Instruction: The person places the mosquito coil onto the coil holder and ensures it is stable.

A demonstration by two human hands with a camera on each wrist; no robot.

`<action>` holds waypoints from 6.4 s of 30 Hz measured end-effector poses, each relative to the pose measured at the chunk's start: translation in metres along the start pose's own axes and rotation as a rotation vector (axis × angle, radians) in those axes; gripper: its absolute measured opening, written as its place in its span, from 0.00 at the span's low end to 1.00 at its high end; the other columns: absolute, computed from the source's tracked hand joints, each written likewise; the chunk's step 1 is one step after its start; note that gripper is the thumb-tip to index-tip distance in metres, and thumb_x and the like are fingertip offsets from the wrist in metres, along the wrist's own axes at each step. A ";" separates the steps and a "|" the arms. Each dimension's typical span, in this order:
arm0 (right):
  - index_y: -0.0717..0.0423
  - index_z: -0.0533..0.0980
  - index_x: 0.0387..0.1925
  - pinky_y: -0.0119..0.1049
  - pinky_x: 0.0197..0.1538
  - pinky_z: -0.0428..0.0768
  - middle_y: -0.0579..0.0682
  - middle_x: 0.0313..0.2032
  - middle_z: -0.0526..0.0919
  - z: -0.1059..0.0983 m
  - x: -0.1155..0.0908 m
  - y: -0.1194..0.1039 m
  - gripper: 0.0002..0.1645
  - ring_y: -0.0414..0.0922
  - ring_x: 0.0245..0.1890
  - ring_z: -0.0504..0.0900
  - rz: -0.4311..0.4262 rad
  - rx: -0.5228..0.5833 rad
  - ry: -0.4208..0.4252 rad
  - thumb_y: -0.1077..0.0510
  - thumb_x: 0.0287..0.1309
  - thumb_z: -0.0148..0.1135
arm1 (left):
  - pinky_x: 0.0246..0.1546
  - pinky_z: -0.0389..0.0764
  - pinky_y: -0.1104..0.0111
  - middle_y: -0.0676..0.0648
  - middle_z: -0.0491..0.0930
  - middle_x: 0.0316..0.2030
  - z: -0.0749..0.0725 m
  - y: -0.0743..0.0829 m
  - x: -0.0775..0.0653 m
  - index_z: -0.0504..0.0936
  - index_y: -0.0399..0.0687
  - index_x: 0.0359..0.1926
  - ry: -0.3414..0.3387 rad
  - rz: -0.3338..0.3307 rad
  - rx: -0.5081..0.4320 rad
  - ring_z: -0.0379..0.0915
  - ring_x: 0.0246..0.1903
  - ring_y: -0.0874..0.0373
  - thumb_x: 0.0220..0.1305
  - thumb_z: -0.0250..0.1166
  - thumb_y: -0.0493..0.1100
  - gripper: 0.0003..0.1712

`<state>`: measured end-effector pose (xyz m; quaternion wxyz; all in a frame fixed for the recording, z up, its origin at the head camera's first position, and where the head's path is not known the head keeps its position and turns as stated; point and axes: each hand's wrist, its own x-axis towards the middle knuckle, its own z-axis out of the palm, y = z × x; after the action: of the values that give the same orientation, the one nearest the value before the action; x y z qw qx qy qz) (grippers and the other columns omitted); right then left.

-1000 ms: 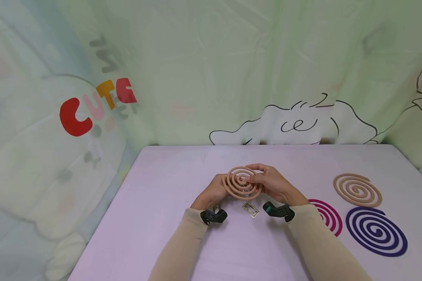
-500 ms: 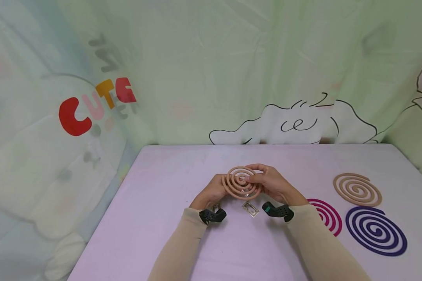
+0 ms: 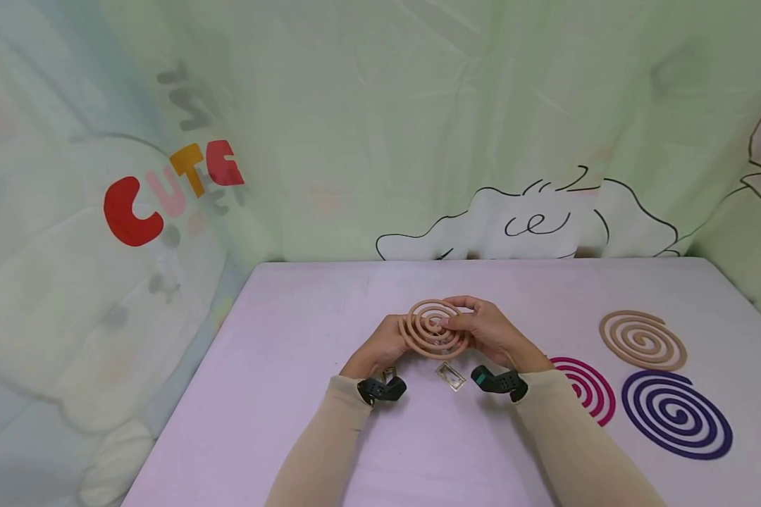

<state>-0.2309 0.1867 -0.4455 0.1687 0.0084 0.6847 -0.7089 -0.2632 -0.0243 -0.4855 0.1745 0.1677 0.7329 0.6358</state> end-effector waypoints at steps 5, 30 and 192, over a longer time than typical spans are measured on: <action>0.67 0.61 0.74 0.32 0.34 0.82 0.48 0.39 0.84 0.000 0.000 0.002 0.38 0.38 0.31 0.82 0.003 0.005 0.004 0.62 0.69 0.64 | 0.27 0.70 0.75 0.55 0.78 0.28 -0.001 0.000 -0.001 0.84 0.25 0.47 -0.003 0.007 0.003 0.68 0.27 0.64 0.66 0.67 0.27 0.10; 0.64 0.60 0.75 0.31 0.30 0.83 0.47 0.30 0.87 -0.004 -0.009 0.016 0.38 0.38 0.23 0.81 0.005 0.055 0.035 0.60 0.71 0.66 | 0.28 0.71 0.75 0.54 0.79 0.30 -0.003 -0.004 -0.004 0.85 0.30 0.50 0.015 0.013 -0.011 0.69 0.28 0.63 0.67 0.68 0.29 0.11; 0.65 0.67 0.68 0.29 0.28 0.83 0.48 0.30 0.85 0.040 0.035 0.004 0.31 0.38 0.26 0.85 0.077 0.102 0.083 0.66 0.67 0.66 | 0.57 0.84 0.57 0.33 0.79 0.61 -0.056 -0.002 -0.021 0.66 0.28 0.73 -0.211 -0.256 -0.416 0.85 0.49 0.51 0.65 0.45 0.20 0.34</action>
<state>-0.2545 0.1396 -0.4552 0.1665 0.0728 0.6535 -0.7348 -0.2710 -0.0828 -0.4789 0.3598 0.0998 0.5795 0.7244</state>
